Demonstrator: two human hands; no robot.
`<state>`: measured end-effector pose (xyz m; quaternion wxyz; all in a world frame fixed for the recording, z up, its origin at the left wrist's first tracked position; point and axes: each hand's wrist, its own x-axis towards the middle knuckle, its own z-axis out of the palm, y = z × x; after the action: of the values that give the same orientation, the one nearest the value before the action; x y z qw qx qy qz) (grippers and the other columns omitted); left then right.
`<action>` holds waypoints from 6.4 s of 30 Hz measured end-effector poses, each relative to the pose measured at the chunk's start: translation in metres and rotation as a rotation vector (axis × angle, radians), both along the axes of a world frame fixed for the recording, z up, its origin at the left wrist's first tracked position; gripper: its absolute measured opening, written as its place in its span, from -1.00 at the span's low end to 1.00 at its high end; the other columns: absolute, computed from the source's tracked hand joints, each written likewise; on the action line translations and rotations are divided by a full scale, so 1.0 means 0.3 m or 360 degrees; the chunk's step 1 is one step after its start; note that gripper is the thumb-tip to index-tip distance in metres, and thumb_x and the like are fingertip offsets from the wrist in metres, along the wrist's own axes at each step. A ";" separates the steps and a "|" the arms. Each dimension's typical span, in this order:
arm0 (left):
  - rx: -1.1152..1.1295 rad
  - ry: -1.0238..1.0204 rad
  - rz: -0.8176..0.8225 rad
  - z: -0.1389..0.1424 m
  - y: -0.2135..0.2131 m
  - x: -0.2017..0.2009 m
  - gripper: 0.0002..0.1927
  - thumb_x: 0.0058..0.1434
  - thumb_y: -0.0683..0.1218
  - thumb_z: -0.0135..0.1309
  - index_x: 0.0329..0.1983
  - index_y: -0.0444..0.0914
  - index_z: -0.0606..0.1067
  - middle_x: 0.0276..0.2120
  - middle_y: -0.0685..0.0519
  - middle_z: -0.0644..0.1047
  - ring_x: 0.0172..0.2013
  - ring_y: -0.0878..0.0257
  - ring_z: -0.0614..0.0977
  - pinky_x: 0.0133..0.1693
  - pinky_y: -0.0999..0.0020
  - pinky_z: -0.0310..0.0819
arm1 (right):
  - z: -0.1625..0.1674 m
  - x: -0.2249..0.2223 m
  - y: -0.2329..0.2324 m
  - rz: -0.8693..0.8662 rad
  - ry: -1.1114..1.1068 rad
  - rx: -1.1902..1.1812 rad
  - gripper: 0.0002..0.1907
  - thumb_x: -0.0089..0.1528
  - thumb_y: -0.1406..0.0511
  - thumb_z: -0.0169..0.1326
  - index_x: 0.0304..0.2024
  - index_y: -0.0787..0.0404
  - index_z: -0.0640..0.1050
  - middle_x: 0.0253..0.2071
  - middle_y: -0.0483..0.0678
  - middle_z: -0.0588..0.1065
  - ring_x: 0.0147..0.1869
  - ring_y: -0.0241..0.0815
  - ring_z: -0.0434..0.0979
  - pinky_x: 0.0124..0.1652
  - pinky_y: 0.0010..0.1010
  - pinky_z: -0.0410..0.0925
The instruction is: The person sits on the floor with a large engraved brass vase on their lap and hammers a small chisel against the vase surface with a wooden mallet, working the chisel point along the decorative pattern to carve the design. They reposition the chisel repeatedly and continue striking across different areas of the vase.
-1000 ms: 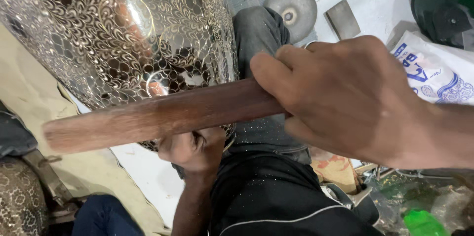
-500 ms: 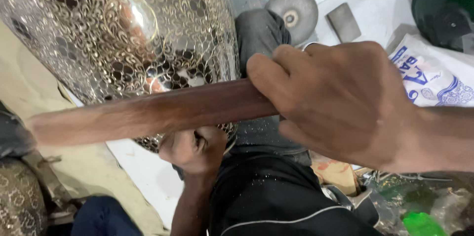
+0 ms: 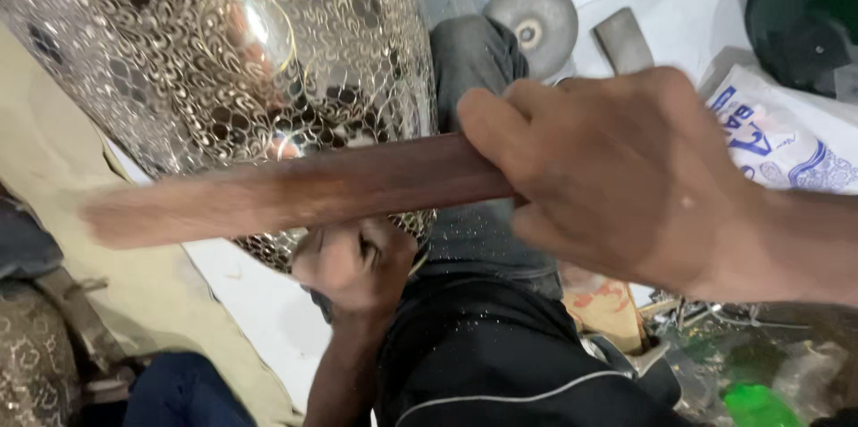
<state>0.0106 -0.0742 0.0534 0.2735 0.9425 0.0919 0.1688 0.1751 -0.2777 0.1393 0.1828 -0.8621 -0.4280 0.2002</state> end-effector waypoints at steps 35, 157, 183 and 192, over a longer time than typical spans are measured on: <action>-0.0169 -0.0044 -0.0177 0.004 0.021 0.003 -0.66 0.12 -0.43 0.03 -0.02 -0.44 0.50 -0.56 0.03 0.44 -0.62 0.29 0.41 -0.57 0.28 0.25 | -0.073 0.012 -0.017 -0.0295 0.0747 0.0242 -0.81 0.15 0.37 0.06 -0.20 0.16 0.38 -0.61 -0.20 0.45 -0.65 -0.36 0.45 -0.65 -0.50 0.32; -0.0093 -0.0268 0.0081 -0.070 0.003 -0.028 -0.80 0.28 -0.22 0.22 -0.05 -0.36 0.59 -0.26 -0.06 0.65 -0.35 0.12 0.70 -0.25 0.27 0.62 | 0.018 -0.095 0.029 -0.0088 0.0058 -0.0150 -0.62 0.10 0.23 0.26 -0.11 0.18 0.44 -0.51 -0.21 0.41 -0.57 -0.26 0.45 -0.62 -0.36 0.29; 0.0015 -0.0311 -0.0084 -0.048 0.006 -0.035 -0.87 0.21 -0.24 0.11 -0.20 -0.41 0.53 -0.39 -0.08 0.59 -0.48 0.09 0.60 -0.38 0.23 0.51 | 0.010 -0.066 0.025 -0.0106 0.0054 0.0470 -0.78 0.17 0.50 0.14 -0.17 0.24 0.42 -0.49 -0.12 0.43 -0.60 -0.25 0.36 -0.63 -0.44 0.23; 0.0009 -0.0306 -0.0049 -0.056 0.014 -0.031 -0.89 0.18 -0.32 0.09 -0.23 -0.42 0.57 -0.55 -0.01 0.52 -0.64 0.19 0.46 -0.52 0.21 0.32 | 0.046 -0.062 0.019 -0.0046 -0.0002 0.0178 -0.71 0.07 0.34 0.19 -0.21 0.21 0.41 -0.57 -0.15 0.39 -0.63 -0.25 0.36 -0.69 -0.38 0.23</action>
<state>0.0012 -0.0701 0.0365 0.2809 0.9240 0.0503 0.2546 0.1567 -0.2721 0.1532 0.2334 -0.8567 -0.4263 0.1729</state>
